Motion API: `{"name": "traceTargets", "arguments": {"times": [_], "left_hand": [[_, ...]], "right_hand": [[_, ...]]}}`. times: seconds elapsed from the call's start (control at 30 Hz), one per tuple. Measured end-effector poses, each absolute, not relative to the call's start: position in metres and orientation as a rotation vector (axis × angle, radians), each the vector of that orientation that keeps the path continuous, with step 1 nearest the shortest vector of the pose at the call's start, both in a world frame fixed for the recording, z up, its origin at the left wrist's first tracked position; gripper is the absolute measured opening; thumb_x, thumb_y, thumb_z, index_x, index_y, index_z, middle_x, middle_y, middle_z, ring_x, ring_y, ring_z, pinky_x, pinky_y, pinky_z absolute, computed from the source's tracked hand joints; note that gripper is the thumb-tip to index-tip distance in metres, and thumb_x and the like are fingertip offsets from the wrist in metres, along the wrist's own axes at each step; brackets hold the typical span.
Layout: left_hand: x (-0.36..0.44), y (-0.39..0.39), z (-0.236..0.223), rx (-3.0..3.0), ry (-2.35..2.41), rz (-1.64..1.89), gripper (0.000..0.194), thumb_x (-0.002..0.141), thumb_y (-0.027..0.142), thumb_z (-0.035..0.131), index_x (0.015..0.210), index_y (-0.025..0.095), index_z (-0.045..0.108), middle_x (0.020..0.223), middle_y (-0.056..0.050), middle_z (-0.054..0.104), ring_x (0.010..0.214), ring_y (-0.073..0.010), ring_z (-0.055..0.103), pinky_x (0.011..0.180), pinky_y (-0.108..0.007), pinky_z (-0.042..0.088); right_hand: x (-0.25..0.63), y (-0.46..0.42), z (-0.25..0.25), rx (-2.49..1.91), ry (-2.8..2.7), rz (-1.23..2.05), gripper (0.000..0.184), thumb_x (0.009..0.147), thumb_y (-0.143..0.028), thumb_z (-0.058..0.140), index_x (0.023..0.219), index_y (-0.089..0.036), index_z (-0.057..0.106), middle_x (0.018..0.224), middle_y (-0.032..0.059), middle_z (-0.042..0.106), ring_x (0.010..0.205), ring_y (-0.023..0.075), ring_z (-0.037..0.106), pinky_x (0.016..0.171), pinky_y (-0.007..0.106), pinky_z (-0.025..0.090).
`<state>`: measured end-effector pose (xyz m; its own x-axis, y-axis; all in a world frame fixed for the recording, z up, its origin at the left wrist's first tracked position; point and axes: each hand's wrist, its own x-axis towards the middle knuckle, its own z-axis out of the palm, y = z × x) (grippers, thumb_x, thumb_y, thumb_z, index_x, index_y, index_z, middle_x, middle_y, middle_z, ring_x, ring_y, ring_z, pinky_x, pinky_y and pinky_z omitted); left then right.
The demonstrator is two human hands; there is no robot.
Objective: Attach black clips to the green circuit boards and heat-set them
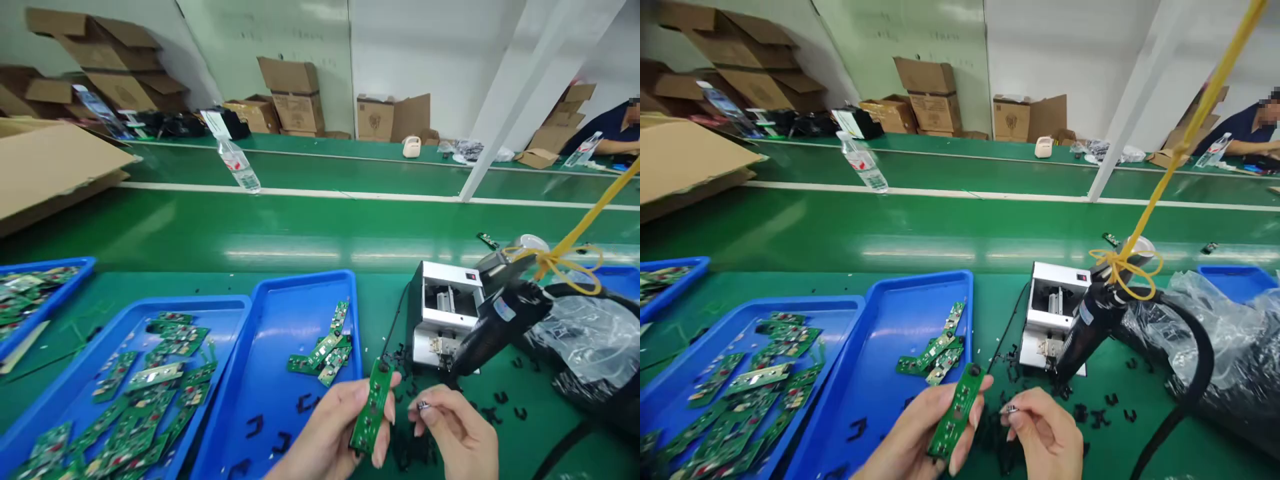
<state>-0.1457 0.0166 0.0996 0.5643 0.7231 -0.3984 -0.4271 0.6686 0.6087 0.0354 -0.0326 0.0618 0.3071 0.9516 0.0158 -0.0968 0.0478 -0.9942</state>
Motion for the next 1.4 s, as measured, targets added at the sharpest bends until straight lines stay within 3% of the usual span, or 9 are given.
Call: {"name": "traceTargets", "arguments": {"times": [0.13, 0.33, 0.43, 0.53, 0.63, 0.87, 0.97, 1.2, 1.4], "left_hand": [[-0.133, -0.020, 0.085, 0.415, 0.714, 0.673, 0.062, 0.083, 0.071, 0.071, 0.079, 0.009, 0.077, 0.047, -0.001, 0.057, 0.041, -0.0053, 0.045, 0.046, -0.017, 0.030], [-0.118, -0.036, 0.068, 0.321, 0.730, 0.758, 0.058, 0.087, 0.069, 0.067, 0.075, 0.013, 0.073, 0.040, 0.002, 0.052, 0.035, -0.0064, 0.037, 0.043, -0.020, 0.023], [-0.125, -0.034, 0.069, 0.354, 0.803, 0.844, 0.053, 0.093, 0.061, 0.065, 0.076, 0.012, 0.076, 0.038, 0.001, 0.053, 0.036, -0.0067, 0.039, 0.048, -0.020, 0.033], [-0.154, -0.029, 0.077, 0.316, 0.973, 1.075, 0.042, 0.090, 0.052, 0.073, 0.079, 0.012, 0.077, 0.047, -0.001, 0.062, 0.046, -0.0087, 0.050, 0.061, -0.020, 0.046], [-0.197, -0.027, 0.084, 0.152, 1.127, 1.370, 0.030, 0.082, 0.042, 0.084, 0.097, 0.015, 0.080, 0.073, -0.003, 0.072, 0.054, -0.0096, 0.053, 0.058, -0.021, 0.050], [-0.239, -0.032, 0.083, 0.041, 1.153, 1.559, 0.039, 0.078, 0.033, 0.086, 0.113, 0.017, 0.079, 0.080, -0.003, 0.070, 0.055, -0.0103, 0.053, 0.056, -0.025, 0.057], [-0.226, -0.033, 0.087, 0.009, 1.128, 1.521, 0.035, 0.083, 0.035, 0.082, 0.113, 0.017, 0.080, 0.081, -0.004, 0.070, 0.057, -0.0098, 0.053, 0.059, -0.024, 0.055], [-0.210, -0.036, 0.094, 0.029, 0.990, 1.380, 0.031, 0.087, 0.039, 0.080, 0.106, 0.014, 0.080, 0.077, -0.004, 0.072, 0.050, -0.0061, 0.049, 0.061, -0.022, 0.050], [-0.197, -0.039, 0.088, 0.111, 0.882, 1.258, 0.036, 0.084, 0.048, 0.082, 0.087, 0.012, 0.078, 0.065, -0.003, 0.070, 0.041, -0.0053, 0.047, 0.049, -0.019, 0.039]], "right_hand": [[0.038, -0.022, 0.081, -1.173, -1.115, 0.981, 0.013, 0.089, -0.036, 0.078, 0.082, -0.026, 0.081, 0.092, 0.0094, 0.077, 0.084, 0.0220, 0.076, 0.070, 0.027, 0.064], [0.042, -0.024, 0.080, -1.244, -1.267, 1.040, 0.014, 0.094, -0.033, 0.071, 0.084, -0.025, 0.078, 0.091, 0.0071, 0.075, 0.078, 0.0195, 0.074, 0.067, 0.025, 0.063], [0.056, -0.025, 0.063, -1.399, -1.410, 0.823, 0.014, 0.096, -0.030, 0.069, 0.085, -0.025, 0.076, 0.084, 0.0052, 0.074, 0.072, 0.0183, 0.073, 0.063, 0.024, 0.060], [0.066, -0.028, 0.047, -1.564, -1.605, 0.459, 0.013, 0.097, -0.029, 0.067, 0.100, -0.024, 0.078, 0.099, 0.0086, 0.076, 0.084, 0.0213, 0.074, 0.070, 0.027, 0.060], [0.052, -0.030, 0.042, -1.493, -1.750, 0.268, 0.021, 0.098, -0.023, 0.064, 0.117, -0.023, 0.074, 0.108, 0.0100, 0.074, 0.094, 0.0218, 0.073, 0.081, 0.029, 0.059], [-0.053, -0.011, 0.044, -1.393, -2.277, 0.679, 0.013, 0.095, -0.014, 0.064, 0.103, -0.023, 0.070, 0.091, 0.0053, 0.072, 0.085, 0.0256, 0.073, 0.076, 0.038, 0.061], [-0.087, 0.005, 0.041, -1.658, -2.477, 0.694, 0.011, 0.093, -0.021, 0.070, 0.104, -0.020, 0.069, 0.098, 0.0121, 0.072, 0.087, 0.0318, 0.075, 0.068, 0.039, 0.060], [-0.101, 0.010, 0.045, -1.692, -2.531, 0.713, 0.025, 0.087, -0.001, 0.059, 0.106, -0.014, 0.070, 0.099, 0.0196, 0.073, 0.080, 0.0354, 0.078, 0.064, 0.039, 0.058], [-0.054, 0.011, 0.055, -1.344, -2.092, 1.053, 0.033, 0.097, -0.010, 0.051, 0.118, -0.022, 0.073, 0.098, 0.0076, 0.078, 0.085, 0.0224, 0.077, 0.078, 0.030, 0.060]]}}
